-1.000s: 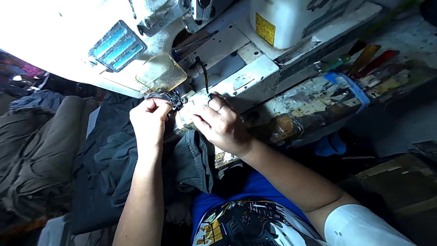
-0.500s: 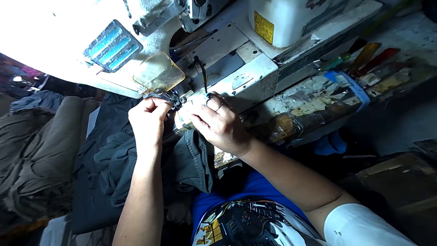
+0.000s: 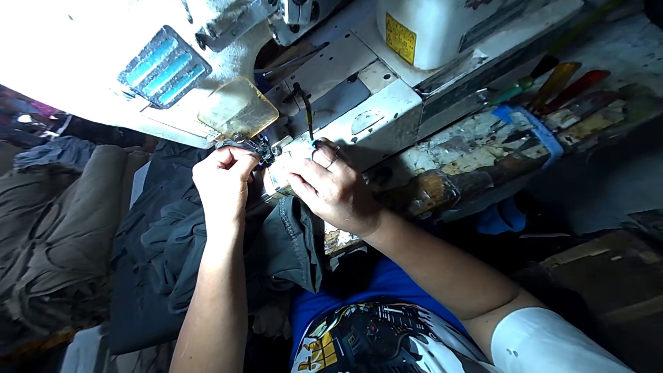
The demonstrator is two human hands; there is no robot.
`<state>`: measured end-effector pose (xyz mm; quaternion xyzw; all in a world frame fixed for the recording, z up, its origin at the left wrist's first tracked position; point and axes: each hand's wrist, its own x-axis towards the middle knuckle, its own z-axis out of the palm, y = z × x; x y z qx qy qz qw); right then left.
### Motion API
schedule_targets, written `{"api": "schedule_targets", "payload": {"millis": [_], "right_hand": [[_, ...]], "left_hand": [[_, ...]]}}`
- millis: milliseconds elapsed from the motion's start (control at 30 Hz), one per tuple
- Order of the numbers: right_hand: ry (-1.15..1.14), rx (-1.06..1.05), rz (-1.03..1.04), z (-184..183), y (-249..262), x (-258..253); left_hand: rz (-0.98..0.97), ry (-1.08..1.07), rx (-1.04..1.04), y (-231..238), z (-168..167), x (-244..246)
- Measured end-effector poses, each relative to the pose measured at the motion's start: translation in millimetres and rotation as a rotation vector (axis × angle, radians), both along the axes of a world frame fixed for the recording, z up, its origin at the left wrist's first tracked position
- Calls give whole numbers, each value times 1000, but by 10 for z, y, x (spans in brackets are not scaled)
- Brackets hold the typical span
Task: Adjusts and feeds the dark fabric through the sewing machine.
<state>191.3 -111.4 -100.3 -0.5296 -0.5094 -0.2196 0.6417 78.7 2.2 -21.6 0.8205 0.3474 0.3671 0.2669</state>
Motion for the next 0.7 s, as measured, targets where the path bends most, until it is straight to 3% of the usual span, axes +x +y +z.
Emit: {"api": "schedule_targets", "payload": {"millis": [433,567,700], "right_hand": [[3,15,6,14,13,2],[-49,-24,39,31,-26,28],[-3,-110,80,-81,-459,-16]], "left_hand": [[-14,0,13,-14,15,-25],[-120,-122,35,-211,-20,-161],[-201,-283,95,-486,-139,-300]]}}
